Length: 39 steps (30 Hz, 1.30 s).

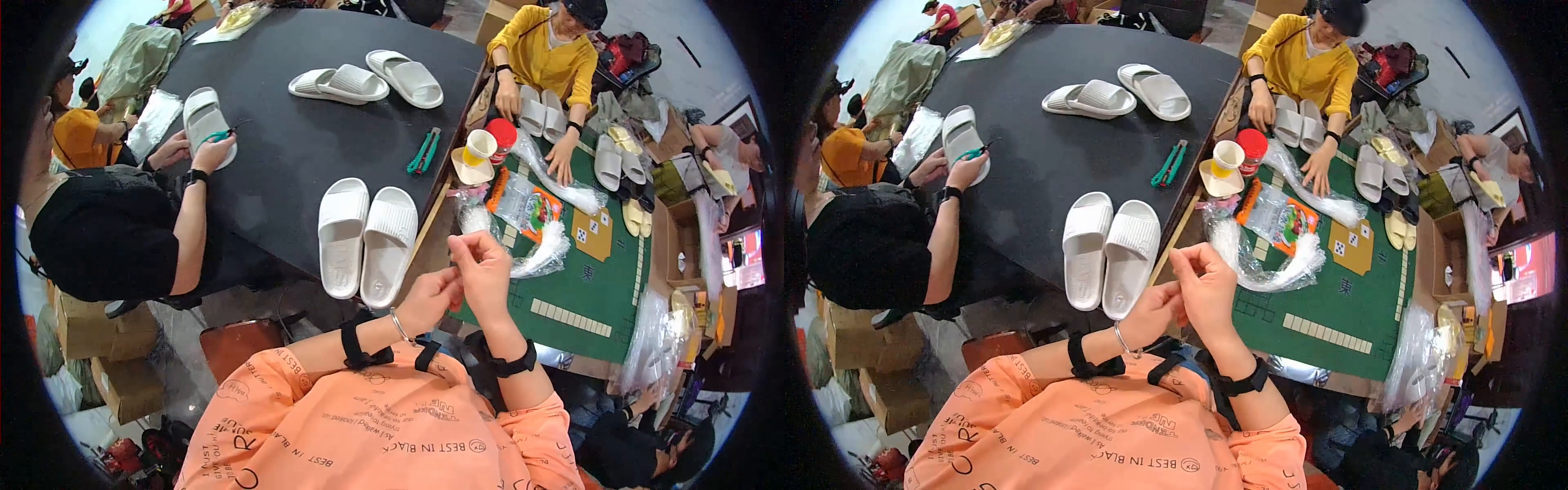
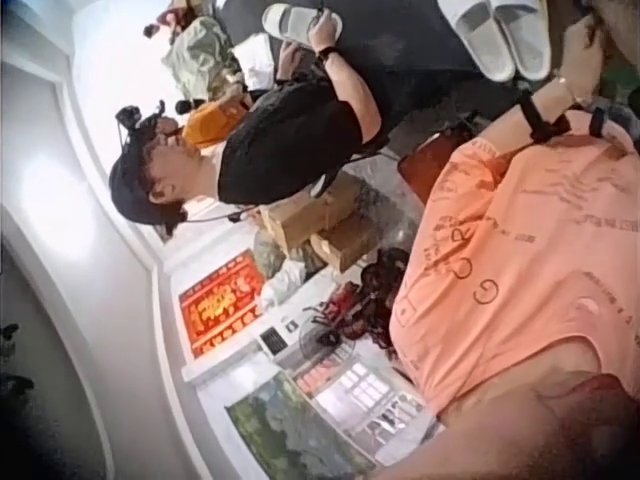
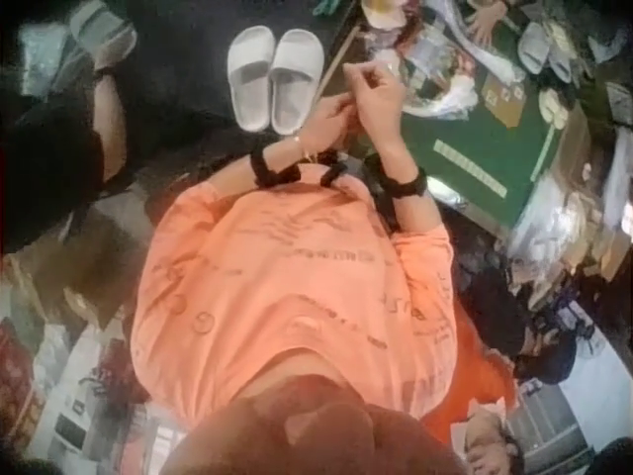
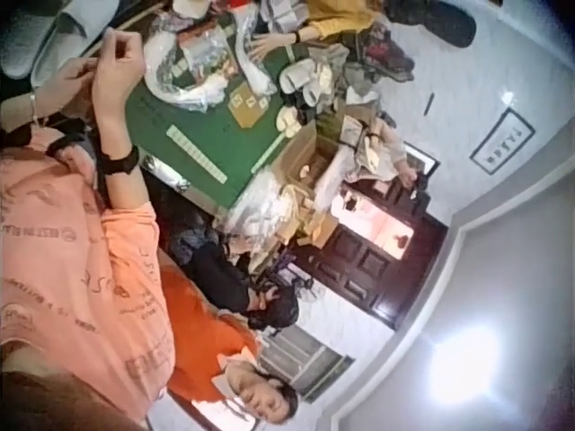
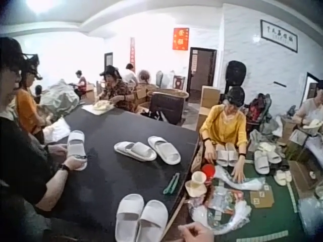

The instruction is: The recorder and coworkers are assembling and inspecting foam sandal components at various worktables.

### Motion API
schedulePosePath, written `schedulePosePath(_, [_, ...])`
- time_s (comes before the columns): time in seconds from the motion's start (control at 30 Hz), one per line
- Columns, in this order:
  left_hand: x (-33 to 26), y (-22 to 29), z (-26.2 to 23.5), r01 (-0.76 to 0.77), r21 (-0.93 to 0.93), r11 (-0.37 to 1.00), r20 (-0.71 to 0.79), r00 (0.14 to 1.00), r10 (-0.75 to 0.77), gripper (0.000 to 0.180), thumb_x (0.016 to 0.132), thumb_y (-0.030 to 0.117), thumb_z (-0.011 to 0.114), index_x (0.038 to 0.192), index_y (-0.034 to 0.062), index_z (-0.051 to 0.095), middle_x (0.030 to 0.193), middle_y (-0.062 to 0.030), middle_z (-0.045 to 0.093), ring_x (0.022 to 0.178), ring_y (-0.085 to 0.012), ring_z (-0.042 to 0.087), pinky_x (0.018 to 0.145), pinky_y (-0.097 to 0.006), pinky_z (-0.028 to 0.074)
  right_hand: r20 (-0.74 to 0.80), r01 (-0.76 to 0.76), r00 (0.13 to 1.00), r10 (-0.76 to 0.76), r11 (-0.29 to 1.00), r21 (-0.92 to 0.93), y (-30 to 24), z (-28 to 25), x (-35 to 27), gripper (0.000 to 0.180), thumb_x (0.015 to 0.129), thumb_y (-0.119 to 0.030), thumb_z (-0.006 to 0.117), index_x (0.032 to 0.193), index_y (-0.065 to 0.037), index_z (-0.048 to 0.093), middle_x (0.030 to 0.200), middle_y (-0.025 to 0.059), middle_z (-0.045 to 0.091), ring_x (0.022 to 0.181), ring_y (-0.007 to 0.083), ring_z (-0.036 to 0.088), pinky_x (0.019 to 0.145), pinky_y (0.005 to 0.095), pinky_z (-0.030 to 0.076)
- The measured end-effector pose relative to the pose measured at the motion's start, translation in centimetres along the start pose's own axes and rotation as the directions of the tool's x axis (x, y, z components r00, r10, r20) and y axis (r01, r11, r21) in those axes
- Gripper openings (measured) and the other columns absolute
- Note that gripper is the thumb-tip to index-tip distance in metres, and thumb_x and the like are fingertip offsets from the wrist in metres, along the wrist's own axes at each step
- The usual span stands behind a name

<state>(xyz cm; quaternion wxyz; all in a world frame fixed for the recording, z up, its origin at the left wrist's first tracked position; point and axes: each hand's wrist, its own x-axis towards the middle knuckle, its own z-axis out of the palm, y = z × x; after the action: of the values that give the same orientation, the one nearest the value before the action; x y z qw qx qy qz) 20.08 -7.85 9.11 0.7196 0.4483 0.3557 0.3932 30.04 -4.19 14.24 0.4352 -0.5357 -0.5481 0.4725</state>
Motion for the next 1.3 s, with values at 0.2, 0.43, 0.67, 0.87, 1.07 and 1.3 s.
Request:
schedulePosePath(0.2, [-1.1, -1.9, -4.8, -0.07, -0.472, 0.879, -0.42, 0.894, -0.154, 0.026, 0.09, 0.024, 0.039, 0.095, 0.0032, 0.055, 0.063, 0.0016, 0.05, 0.049, -0.0039, 0.041, 0.044, -0.018, 0.034, 0.323, -0.25, 0.921, 0.217, 0.966, 0.064, 7.0, 4.6, -1.2, 0.025, 0.087, -0.022, 0.045, 0.101, -0.002, 0.051, 0.068, 0.0009, 0.053, 0.048, 0.0082, 0.047, 0.045, 0.0225, 0.038])
schedulePosePath(0.43, [-3.8, -3.9, -11.1, 0.248, -0.195, 0.949, -0.455, 0.834, -0.312, 0.027, 0.089, 0.023, 0.043, 0.095, 0.002, 0.059, 0.055, 0.0041, 0.042, 0.042, -0.0034, 0.034, 0.039, -0.017, 0.026, 0.284, -0.11, 0.941, 0.182, 0.962, -0.251, 10.6, 9.0, -2.4, 0.02, 0.081, -0.02, 0.05, 0.082, -0.002, 0.059, 0.06, 0.0158, 0.054, 0.053, 0.0235, 0.054, 0.052, 0.0335, 0.042])
schedulePosePath(0.67, [-4.2, -4.3, -16.6, 0.418, -0.051, 0.907, -0.429, 0.811, -0.398, 0.028, 0.087, 0.024, 0.047, 0.085, -0.0012, 0.061, 0.057, 0.0028, 0.047, 0.041, -0.005, 0.038, 0.038, -0.018, 0.029, 0.494, -0.346, 0.815, 0.304, 0.938, -0.005, 12.7, 12.7, -2.5, 0.018, 0.081, -0.016, 0.051, 0.075, 0.0, 0.058, 0.055, 0.0037, 0.053, 0.049, 0.0101, 0.048, 0.046, 0.025, 0.037])
schedulePosePath(0.87, [-4.5, -3.2, -17.6, 0.523, 0.633, 0.571, -0.685, 0.722, 0.097, 0.018, 0.08, 0.017, 0.051, 0.074, -0.0001, 0.054, 0.071, -0.0123, 0.056, 0.065, -0.0332, 0.052, 0.063, -0.039, 0.042, 0.431, -0.533, 0.748, 0.506, 0.844, -0.065, 12.9, 14.5, -0.7, 0.017, 0.077, -0.012, 0.052, 0.07, 0.003, 0.058, 0.052, 0.0044, 0.054, 0.044, 0.0103, 0.048, 0.042, 0.0254, 0.037])
schedulePosePath(1.07, [-1.6, -2.0, -19.5, 0.21, 0.92, 0.33, -0.38, 0.678, 0.63, 0.018, 0.076, 0.005, 0.049, 0.093, 0.0021, 0.05, 0.107, -0.0133, 0.048, 0.104, -0.0304, 0.041, 0.086, -0.037, 0.033, 0.294, -0.425, 0.86, 0.418, 0.904, -0.046, 13.8, 17.3, 2.4, 0.017, 0.076, -0.013, 0.053, 0.069, 0.001, 0.059, 0.051, 0.0061, 0.055, 0.042, 0.0123, 0.05, 0.039, 0.0251, 0.038])
schedulePosePath(1.3, [5.3, -1.7, -23.9, 0.29, 0.846, 0.448, -0.485, 0.767, 0.42, 0.021, 0.081, 0.017, 0.045, 0.092, 0.0031, 0.056, 0.097, -0.0146, 0.057, 0.095, -0.0293, 0.052, 0.086, -0.039, 0.035, 0.103, -0.354, 0.923, 0.37, 0.924, -0.147, 13.2, 21.3, 4.2, 0.02, 0.079, -0.013, 0.046, 0.072, 0.004, 0.054, 0.057, 0.0127, 0.057, 0.045, 0.0206, 0.055, 0.044, 0.0335, 0.043])
